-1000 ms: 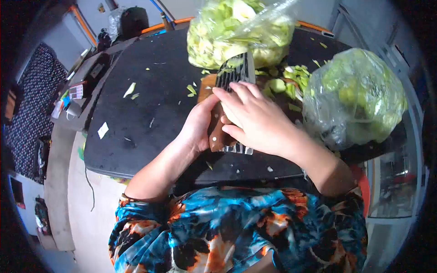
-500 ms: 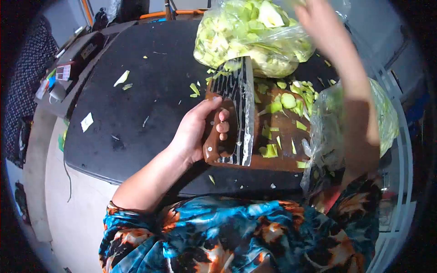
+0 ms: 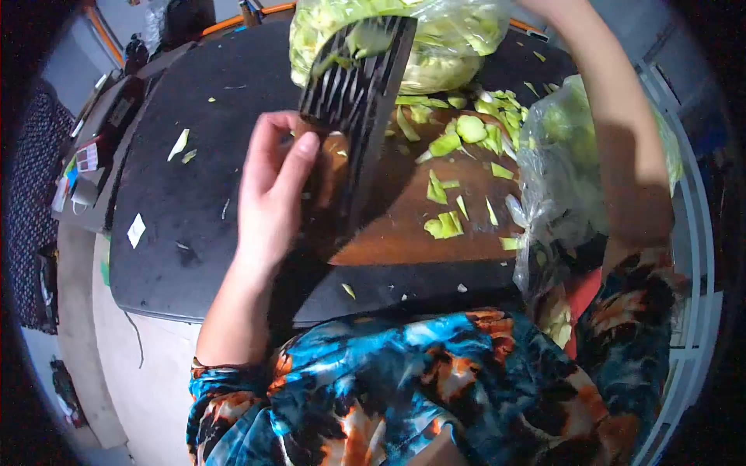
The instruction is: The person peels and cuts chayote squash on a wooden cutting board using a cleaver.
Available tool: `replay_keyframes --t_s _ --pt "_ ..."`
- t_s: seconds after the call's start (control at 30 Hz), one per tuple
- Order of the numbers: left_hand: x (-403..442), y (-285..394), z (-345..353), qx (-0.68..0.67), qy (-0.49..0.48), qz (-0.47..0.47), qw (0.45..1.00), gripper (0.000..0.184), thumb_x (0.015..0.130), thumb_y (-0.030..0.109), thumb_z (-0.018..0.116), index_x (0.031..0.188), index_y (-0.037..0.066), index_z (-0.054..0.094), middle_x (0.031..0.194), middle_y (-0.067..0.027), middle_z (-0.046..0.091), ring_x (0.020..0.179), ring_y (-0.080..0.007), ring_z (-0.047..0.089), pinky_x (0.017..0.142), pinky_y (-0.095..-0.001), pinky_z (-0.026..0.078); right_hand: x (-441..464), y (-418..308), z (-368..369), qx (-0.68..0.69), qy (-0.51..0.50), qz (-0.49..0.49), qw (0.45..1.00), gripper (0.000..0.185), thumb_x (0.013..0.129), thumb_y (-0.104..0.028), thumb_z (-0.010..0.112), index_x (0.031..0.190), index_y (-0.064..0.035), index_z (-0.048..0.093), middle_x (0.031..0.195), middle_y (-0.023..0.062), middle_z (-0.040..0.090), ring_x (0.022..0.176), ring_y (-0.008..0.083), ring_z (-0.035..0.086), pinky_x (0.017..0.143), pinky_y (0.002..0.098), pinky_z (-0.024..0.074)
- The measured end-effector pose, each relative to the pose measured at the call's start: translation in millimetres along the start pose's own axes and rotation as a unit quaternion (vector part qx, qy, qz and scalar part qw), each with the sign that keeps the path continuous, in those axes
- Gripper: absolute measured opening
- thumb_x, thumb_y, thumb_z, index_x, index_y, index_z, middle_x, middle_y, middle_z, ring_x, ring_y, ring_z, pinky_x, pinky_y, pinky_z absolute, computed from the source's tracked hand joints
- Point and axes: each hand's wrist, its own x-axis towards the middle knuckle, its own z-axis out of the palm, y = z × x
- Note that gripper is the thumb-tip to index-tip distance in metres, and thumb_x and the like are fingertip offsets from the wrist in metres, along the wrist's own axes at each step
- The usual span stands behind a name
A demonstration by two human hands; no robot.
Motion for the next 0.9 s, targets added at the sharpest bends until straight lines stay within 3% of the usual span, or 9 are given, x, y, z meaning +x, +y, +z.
replay_keyframes --t_s 0.1,0.13,0.23,0.33,0.53,0.63,0.7,0.83,0.9 --pt "-2 10 -11 0.163 0.032 0.115 0.979 0.021 0.087 0.014 0.059 0.1 0.005 0.045 0.075 -0.0023 0.055 0.063 -0.0061 0.049 0.053 -0.0195 0.039 -83 -11 15 0.095 -0.093 0.079 0.988 0.033 0.084 -0.014 0.057 0.115 -0.0037 0.053 0.099 0.0112 0.061 0.096 0.0215 0.058 0.086 0.0317 0.045" --pt "0 12 -15 0.296 0.055 0.176 0.937 0.023 0.085 0.015 0.062 0.098 0.003 0.047 0.081 -0.0037 0.058 0.072 -0.0072 0.052 0.06 -0.0213 0.043 -119 6 41 0.014 -0.037 -0.017 0.999 0.043 0.083 -0.023 0.061 0.12 -0.0054 0.05 0.106 0.0105 0.055 0.102 0.0231 0.053 0.088 0.0336 0.0435" --pt "8 13 -25 0.464 0.08 0.149 0.87 0.017 0.083 0.007 0.062 0.095 0.004 0.051 0.076 -0.0016 0.055 0.068 -0.0077 0.05 0.061 -0.0215 0.041 -178 19 83 -0.096 -0.149 0.165 0.97 0.094 0.067 -0.062 0.065 0.138 -0.0125 0.028 0.138 0.0243 0.026 0.123 0.047 0.031 0.098 0.0515 0.0336" --pt "13 6 -34 0.519 0.106 0.117 0.84 0.018 0.081 0.008 0.064 0.094 0.006 0.052 0.076 -0.0034 0.056 0.069 -0.009 0.052 0.063 -0.0241 0.043 -177 40 112 -0.044 -0.206 0.176 0.962 0.102 0.061 -0.07 0.063 0.141 -0.0253 0.019 0.139 0.0279 0.021 0.125 0.0522 0.023 0.101 0.0554 0.0272" --pt "13 -9 -40 0.496 0.091 0.097 0.858 0.022 0.079 0.015 0.066 0.095 0.006 0.053 0.076 -0.0115 0.064 0.07 -0.0228 0.065 0.062 -0.0307 0.047 -146 76 177 -0.017 -0.055 0.146 0.988 0.029 0.079 -0.04 0.055 0.098 -0.0206 0.063 0.088 0.0119 0.062 0.086 0.0306 0.06 0.076 0.045 0.0471" --pt "11 -8 -40 0.514 0.074 0.114 0.847 0.024 0.08 0.011 0.066 0.097 0.005 0.051 0.076 -0.0093 0.061 0.067 -0.0151 0.059 0.063 -0.0276 0.046 -139 99 185 -0.071 -0.054 0.163 0.983 0.02 0.08 -0.033 0.054 0.086 -0.0165 0.065 0.069 0.0101 0.062 0.068 0.0281 0.063 0.062 0.0417 0.0507" --pt "11 -6 -42 0.518 0.067 0.072 0.85 0.024 0.079 0.011 0.066 0.097 0.005 0.051 0.077 -0.0105 0.062 0.068 -0.0172 0.06 0.064 -0.0281 0.046 -137 102 168 -0.217 -0.042 0.016 0.975 0.017 0.08 -0.026 0.053 0.075 -0.0121 0.062 0.06 0.008 0.061 0.058 0.0271 0.063 0.051 0.04 0.0501" --pt "8 0 -43 0.524 0.053 0.087 0.846 0.024 0.079 0.011 0.066 0.097 0.006 0.051 0.074 -0.0103 0.062 0.066 -0.0168 0.06 0.063 -0.0285 0.046 -137 87 136 -0.241 -0.078 -0.078 0.964 0.011 0.075 -0.023 0.058 0.073 -0.0119 0.057 0.065 0.0061 0.058 0.059 0.0243 0.06 0.049 0.0378 0.0482" --pt "11 1 -45 0.511 0.05 0.077 0.855 0.024 0.079 0.011 0.066 0.097 0.006 0.051 0.074 -0.0102 0.062 0.066 -0.0161 0.06 0.062 -0.0283 0.046 -106 40 101 -0.179 0.032 -0.163 0.97 0.012 0.074 -0.024 0.058 0.075 -0.0118 0.057 0.066 0.0051 0.055 0.06 0.0237 0.059 0.049 0.0378 0.0467"
